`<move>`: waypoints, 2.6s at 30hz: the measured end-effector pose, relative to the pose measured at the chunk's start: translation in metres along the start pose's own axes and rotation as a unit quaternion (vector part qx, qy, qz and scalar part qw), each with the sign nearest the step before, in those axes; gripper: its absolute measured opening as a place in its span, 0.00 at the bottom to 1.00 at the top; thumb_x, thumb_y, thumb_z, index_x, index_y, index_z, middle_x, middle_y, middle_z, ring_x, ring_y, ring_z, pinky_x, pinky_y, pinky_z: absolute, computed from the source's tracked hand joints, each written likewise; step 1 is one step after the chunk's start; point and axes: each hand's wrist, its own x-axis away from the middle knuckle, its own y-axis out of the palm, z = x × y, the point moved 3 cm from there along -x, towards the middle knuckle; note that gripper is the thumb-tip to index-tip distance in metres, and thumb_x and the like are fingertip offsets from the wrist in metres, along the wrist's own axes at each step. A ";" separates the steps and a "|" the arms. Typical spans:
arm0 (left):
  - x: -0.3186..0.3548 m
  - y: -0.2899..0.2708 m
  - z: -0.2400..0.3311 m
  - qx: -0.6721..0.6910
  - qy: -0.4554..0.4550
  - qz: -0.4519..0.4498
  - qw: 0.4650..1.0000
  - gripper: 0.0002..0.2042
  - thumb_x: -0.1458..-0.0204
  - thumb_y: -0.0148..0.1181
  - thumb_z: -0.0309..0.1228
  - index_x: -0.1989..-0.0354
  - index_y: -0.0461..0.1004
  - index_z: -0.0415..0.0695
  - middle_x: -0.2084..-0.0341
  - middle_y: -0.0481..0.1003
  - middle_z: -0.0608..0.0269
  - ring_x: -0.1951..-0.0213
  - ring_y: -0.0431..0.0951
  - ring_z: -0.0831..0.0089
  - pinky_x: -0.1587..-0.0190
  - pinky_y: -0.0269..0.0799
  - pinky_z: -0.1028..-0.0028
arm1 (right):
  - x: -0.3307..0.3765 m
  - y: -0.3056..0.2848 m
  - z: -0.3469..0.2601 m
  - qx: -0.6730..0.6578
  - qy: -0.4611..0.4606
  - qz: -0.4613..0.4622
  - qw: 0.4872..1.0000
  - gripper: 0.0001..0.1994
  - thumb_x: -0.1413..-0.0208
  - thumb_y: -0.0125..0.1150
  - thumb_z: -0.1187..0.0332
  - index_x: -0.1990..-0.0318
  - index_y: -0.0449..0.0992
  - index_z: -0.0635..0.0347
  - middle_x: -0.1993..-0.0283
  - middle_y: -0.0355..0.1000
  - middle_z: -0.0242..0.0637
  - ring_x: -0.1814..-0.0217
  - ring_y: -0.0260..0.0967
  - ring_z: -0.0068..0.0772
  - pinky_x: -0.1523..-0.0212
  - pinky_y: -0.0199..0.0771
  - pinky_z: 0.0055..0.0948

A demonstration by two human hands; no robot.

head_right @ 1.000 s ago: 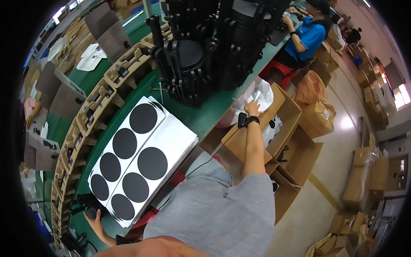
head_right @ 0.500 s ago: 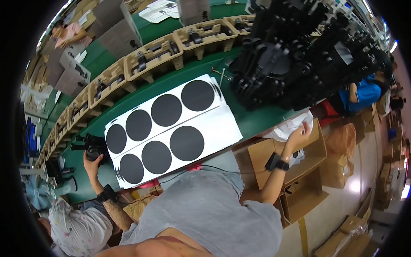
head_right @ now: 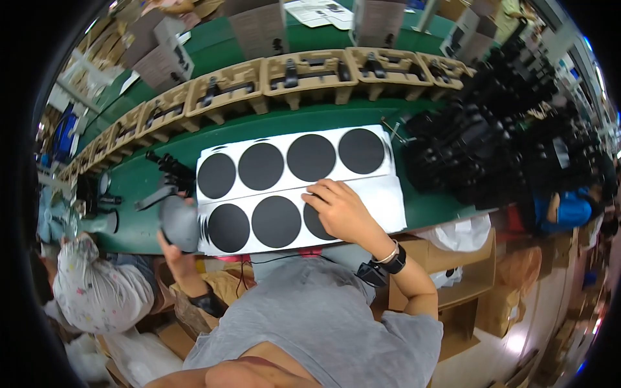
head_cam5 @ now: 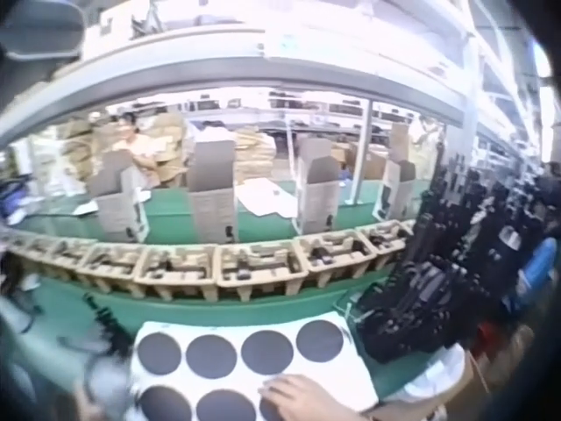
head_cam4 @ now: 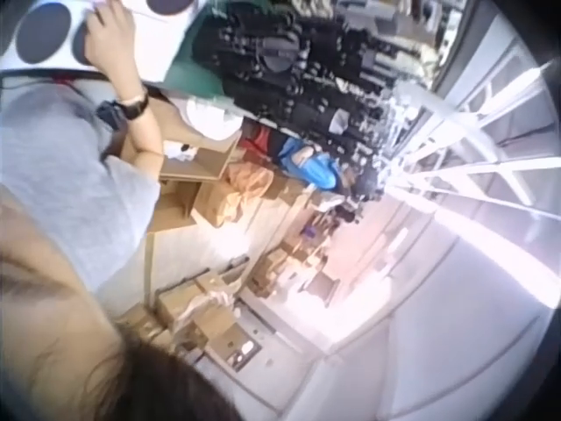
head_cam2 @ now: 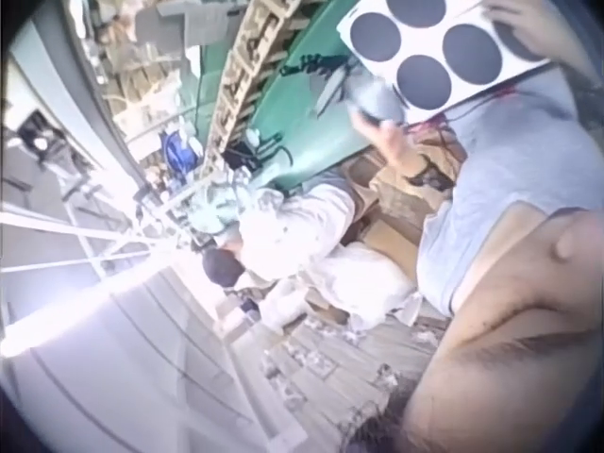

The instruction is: The person peels a circular sticker from a sheet, presses it onto the base of a stand, and places the stand into a cardboard tray, repeating the process for several stands.

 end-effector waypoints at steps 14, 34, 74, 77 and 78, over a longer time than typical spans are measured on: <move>0.010 0.051 -0.034 0.011 -0.014 -0.178 0.984 0.51 0.67 0.73 0.37 0.33 0.52 0.29 0.38 0.60 0.44 0.37 0.63 0.56 0.34 0.52 0.64 | 0.010 -0.017 0.022 -0.200 0.020 0.224 0.954 0.08 0.61 0.50 0.86 0.75 0.67 0.62 0.69 0.68 0.40 0.61 0.67 0.39 0.61 0.68 0.30; -0.035 0.176 0.033 0.397 -0.112 -0.191 0.891 0.51 0.49 0.27 0.73 0.32 0.52 0.38 0.32 0.51 0.46 0.34 0.58 0.46 0.35 0.57 0.52 | -0.045 -0.045 -0.054 -0.676 0.104 0.187 0.705 0.06 0.47 0.63 0.81 0.66 0.69 0.67 0.69 0.74 0.40 0.74 0.75 0.25 0.72 0.78 0.21; -0.041 0.141 0.038 0.239 -0.035 -0.151 0.958 0.43 0.46 0.34 0.61 0.33 0.53 0.35 0.36 0.59 0.46 0.37 0.64 0.57 0.36 0.59 0.61 | -0.073 -0.061 -0.091 -0.163 0.077 0.239 0.954 0.25 0.70 0.83 0.63 0.63 0.79 0.65 0.67 0.78 0.39 0.66 0.77 0.26 0.63 0.78 0.23; -0.041 0.142 0.039 0.102 0.051 -0.054 0.992 0.35 0.45 0.53 0.41 0.34 0.53 0.34 0.42 0.61 0.55 0.40 0.63 0.64 0.38 0.57 0.68 | -0.072 -0.060 -0.109 -0.196 0.021 0.169 0.966 0.32 0.67 0.81 0.65 0.50 0.78 0.66 0.56 0.79 0.45 0.55 0.79 0.33 0.57 0.79 0.26; -0.044 0.138 0.035 0.036 0.060 -0.062 0.996 0.33 0.46 0.54 0.33 0.34 0.52 0.32 0.43 0.60 0.56 0.40 0.64 0.65 0.37 0.56 0.69 | -0.072 -0.056 -0.107 -0.236 0.053 0.169 0.955 0.29 0.63 0.78 0.69 0.50 0.77 0.68 0.56 0.79 0.46 0.56 0.79 0.33 0.56 0.80 0.27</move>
